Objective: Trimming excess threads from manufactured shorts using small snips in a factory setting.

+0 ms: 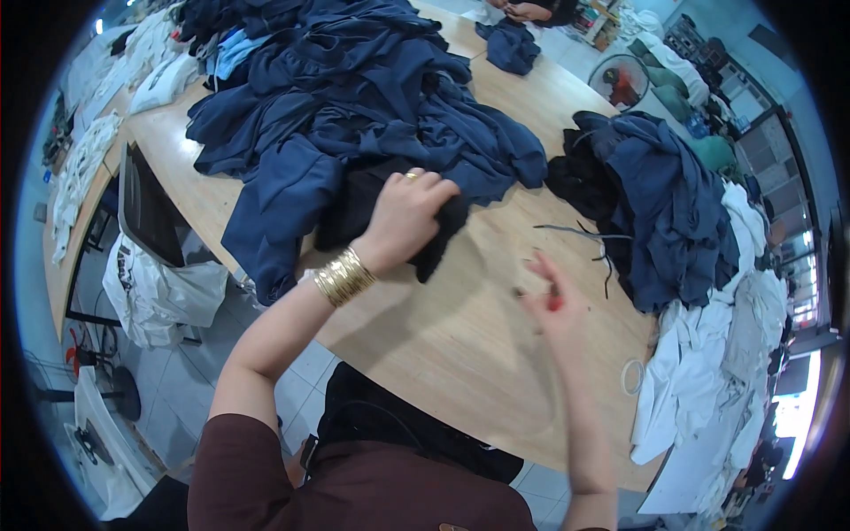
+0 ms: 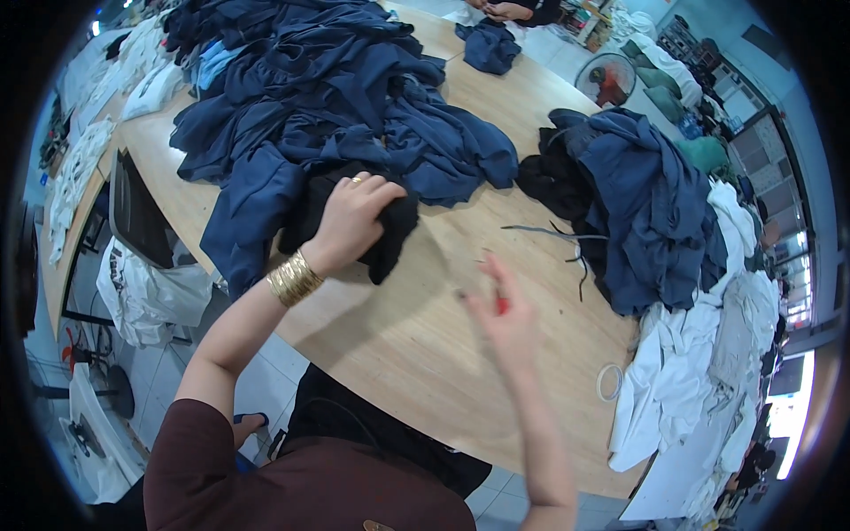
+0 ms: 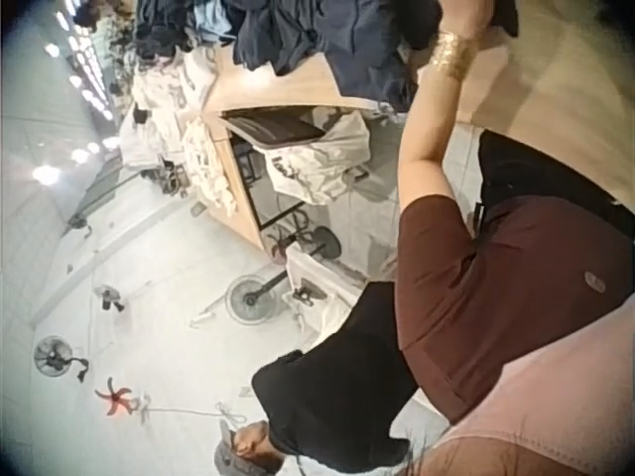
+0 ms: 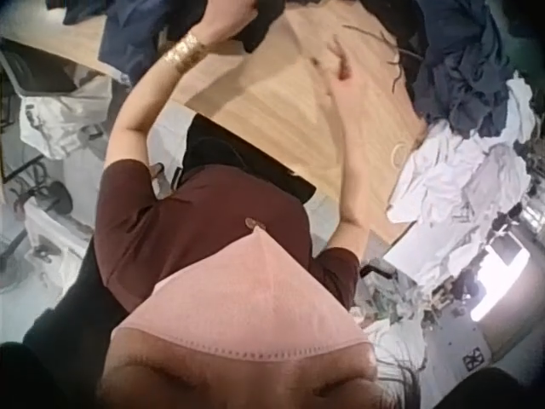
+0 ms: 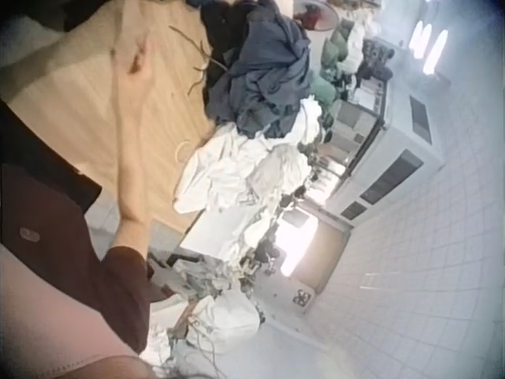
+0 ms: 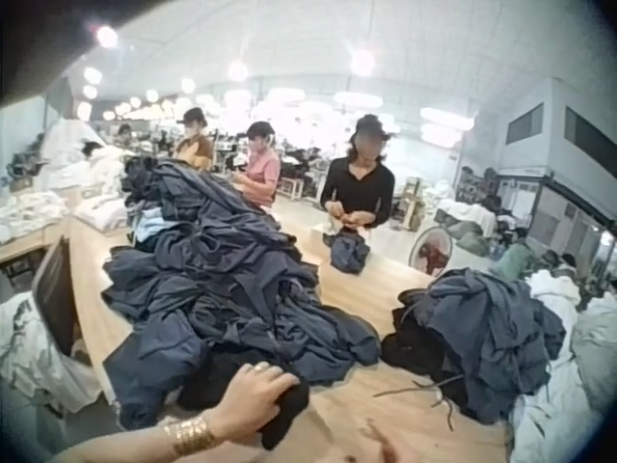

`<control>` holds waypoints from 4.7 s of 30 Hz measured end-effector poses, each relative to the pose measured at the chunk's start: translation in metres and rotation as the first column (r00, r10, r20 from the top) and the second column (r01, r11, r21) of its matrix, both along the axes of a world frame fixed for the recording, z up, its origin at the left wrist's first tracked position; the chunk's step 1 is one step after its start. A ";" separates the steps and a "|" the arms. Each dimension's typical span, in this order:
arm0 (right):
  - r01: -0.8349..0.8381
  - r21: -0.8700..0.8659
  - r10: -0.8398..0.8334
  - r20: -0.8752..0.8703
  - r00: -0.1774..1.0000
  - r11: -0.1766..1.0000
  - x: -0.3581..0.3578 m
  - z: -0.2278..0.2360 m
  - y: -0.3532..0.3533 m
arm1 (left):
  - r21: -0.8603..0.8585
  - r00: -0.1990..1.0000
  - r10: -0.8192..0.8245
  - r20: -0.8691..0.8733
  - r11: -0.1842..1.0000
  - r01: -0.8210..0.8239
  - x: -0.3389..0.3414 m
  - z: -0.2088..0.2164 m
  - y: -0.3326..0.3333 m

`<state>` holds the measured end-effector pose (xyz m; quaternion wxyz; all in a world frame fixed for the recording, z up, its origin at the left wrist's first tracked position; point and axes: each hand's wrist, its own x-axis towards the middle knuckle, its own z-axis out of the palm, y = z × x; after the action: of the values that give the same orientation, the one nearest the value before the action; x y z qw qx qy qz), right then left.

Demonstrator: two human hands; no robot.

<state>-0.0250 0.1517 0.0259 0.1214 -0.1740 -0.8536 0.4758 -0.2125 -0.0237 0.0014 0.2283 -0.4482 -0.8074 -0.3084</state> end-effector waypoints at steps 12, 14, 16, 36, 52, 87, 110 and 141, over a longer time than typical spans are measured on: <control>0.336 -0.185 -0.381 -0.525 0.761 0.924 0.084 0.052 0.010 | -0.004 0.882 -0.314 0.352 0.942 0.337 0.094 0.031 0.045; 0.405 -0.137 -0.410 -0.548 0.729 0.904 0.107 0.075 0.029 | -0.248 0.783 -0.183 0.594 0.884 0.395 0.099 0.033 0.044; 0.465 0.171 -0.348 -0.457 0.819 0.869 0.120 0.086 0.059 | -0.143 0.868 -0.224 0.442 0.938 0.315 0.081 0.025 0.053; 0.137 0.339 -0.229 0.248 0.941 0.931 0.166 -0.048 0.020 | -0.463 0.909 0.197 0.367 0.886 -0.005 0.074 -0.067 -0.077; 0.465 -0.299 -0.417 0.213 0.884 0.833 0.095 -0.097 -0.025 | 0.400 -0.679 -0.380 0.628 0.906 -0.138 0.176 -0.089 -0.002; 0.279 -0.156 -0.280 0.020 0.960 0.947 0.099 -0.027 -0.020 | 0.377 -0.499 -0.333 0.800 0.926 -0.013 0.179 -0.043 0.022; 0.094 0.135 -0.113 0.138 0.984 0.986 0.127 0.014 -0.031 | 0.428 -0.484 -0.366 0.795 0.904 0.019 0.180 -0.016 0.014; 0.273 0.227 -0.258 -0.093 0.962 0.935 0.117 0.008 -0.039 | 0.458 -0.477 -0.403 0.781 0.889 0.001 0.179 -0.012 0.010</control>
<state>0.0920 0.1126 0.0338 0.2307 -0.2571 -0.8689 0.3546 -0.0330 -0.0135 -0.0106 -0.5693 -0.1016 -0.4639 -0.6711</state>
